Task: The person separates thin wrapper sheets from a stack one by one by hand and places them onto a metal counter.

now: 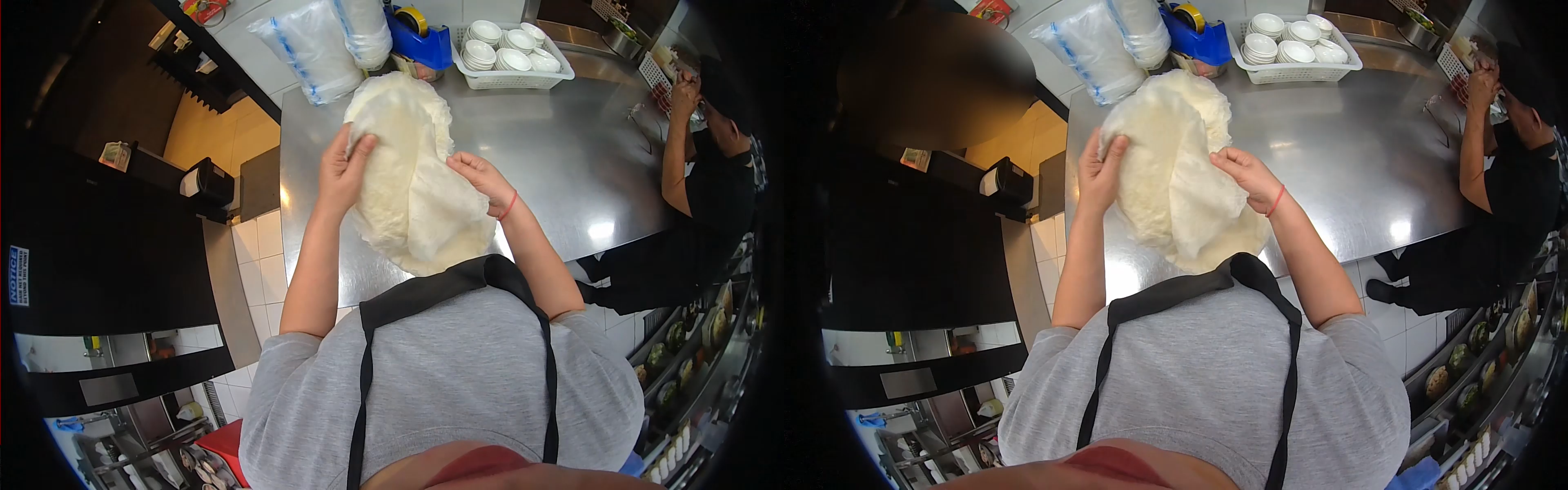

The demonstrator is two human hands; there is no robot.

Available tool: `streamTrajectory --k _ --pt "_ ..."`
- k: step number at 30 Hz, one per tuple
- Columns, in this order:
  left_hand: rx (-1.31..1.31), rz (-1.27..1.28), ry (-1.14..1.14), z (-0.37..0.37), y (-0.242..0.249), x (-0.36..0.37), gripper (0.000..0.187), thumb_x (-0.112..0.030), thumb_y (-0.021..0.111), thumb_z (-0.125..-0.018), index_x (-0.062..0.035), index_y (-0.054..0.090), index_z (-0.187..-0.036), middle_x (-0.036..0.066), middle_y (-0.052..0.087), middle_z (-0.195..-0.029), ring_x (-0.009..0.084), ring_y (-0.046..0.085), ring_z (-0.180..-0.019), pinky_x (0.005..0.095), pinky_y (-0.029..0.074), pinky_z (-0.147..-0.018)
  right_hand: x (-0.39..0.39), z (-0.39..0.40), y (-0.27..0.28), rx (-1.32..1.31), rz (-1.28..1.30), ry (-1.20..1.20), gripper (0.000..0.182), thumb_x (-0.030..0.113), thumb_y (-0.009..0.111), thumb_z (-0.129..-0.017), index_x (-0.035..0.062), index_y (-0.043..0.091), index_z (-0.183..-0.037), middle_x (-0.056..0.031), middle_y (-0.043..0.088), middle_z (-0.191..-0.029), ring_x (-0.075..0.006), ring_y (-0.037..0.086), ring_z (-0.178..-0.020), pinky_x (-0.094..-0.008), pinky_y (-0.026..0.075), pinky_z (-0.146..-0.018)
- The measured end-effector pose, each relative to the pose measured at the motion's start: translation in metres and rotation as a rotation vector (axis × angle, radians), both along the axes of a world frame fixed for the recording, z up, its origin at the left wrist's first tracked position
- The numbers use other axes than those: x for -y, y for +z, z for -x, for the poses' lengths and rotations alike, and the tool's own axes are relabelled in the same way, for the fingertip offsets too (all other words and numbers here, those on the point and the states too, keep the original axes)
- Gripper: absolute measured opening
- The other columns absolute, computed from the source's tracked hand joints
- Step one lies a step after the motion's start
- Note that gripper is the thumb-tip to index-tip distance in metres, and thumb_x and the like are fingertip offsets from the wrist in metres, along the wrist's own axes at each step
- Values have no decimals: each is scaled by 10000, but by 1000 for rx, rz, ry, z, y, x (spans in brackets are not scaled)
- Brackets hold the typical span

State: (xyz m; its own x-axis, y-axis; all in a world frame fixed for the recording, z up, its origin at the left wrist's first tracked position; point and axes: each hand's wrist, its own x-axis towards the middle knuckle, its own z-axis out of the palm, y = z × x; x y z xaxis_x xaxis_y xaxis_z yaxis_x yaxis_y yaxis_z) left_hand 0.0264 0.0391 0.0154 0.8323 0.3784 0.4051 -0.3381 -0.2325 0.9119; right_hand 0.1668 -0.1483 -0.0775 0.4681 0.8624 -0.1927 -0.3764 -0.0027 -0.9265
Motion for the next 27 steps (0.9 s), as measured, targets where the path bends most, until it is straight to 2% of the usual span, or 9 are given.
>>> streamTrajectory --k 4,6,10,12,13,15,16,23,27 --pt "-24 6 -8 -3 -1 -4 137 -101 553 -876 -3 559 -972 -18 563 -844 46 474 -774 198 410 -665 -7 10 9 -186 -70 -129 362 333 518 -891 33 530 -1092 -16 599 -965 -93 584 -863 -246 475 -754" --pt "37 -303 -51 -9 -4 -5 89 -73 574 -853 6 537 -869 -3 502 -727 70 417 -667 204 382 -602 -11 10 24 -563 -175 65 386 318 528 -886 11 511 -1120 -42 599 -1003 -120 594 -872 -269 488 -755" --pt "128 -488 75 -13 0 0 116 -56 593 -829 9 498 -811 18 423 -664 96 353 -616 213 353 -577 -20 20 17 -440 -115 -45 406 301 540 -882 -5 496 -1145 -65 599 -1021 -146 601 -882 -287 495 -758" --pt "84 -370 295 -11 -7 -7 101 -79 586 -847 7 533 -854 6 497 -709 76 415 -655 201 375 -613 -22 24 14 -359 -112 -220 382 271 558 -874 -8 513 -1131 -78 601 -1023 -163 603 -891 -300 499 -758" --pt "83 -371 299 -10 -7 -8 101 -79 586 -847 7 533 -854 6 497 -709 76 415 -655 201 375 -613 -21 23 14 -359 -112 -216 382 271 558 -874 -8 513 -1131 -78 601 -1023 -163 603 -891 -300 499 -758" --pt "187 -15 354 -8 -2 -8 127 -115 568 -871 5 560 -913 10 570 -795 64 483 -723 195 396 -653 -15 17 11 -295 -148 -276 353 248 575 -865 -8 534 -1104 -73 608 -992 -150 599 -877 -288 493 -751" --pt "172 -6 358 -6 -5 -15 167 -142 548 -888 5 568 -965 29 605 -882 65 524 -795 196 414 -692 -11 15 11 -296 -148 -278 353 248 575 -865 -8 534 -1104 -73 608 -992 -150 599 -877 -288 493 -751" --pt "222 280 383 -3 -2 -38 177 -158 569 -874 -7 568 -967 35 613 -899 81 551 -802 215 436 -719 16 -6 -4 -76 -26 -319 350 247 606 -844 -6 544 -1078 -53 612 -944 -114 584 -816 -246 467 -728" --pt "228 248 398 -4 -3 -47 191 -167 583 -865 -16 566 -980 39 614 -906 90 560 -806 220 442 -719 27 -13 -12 -28 5 -282 311 241 580 -862 16 556 -1076 -39 616 -952 -97 584 -812 -242 466 -726"
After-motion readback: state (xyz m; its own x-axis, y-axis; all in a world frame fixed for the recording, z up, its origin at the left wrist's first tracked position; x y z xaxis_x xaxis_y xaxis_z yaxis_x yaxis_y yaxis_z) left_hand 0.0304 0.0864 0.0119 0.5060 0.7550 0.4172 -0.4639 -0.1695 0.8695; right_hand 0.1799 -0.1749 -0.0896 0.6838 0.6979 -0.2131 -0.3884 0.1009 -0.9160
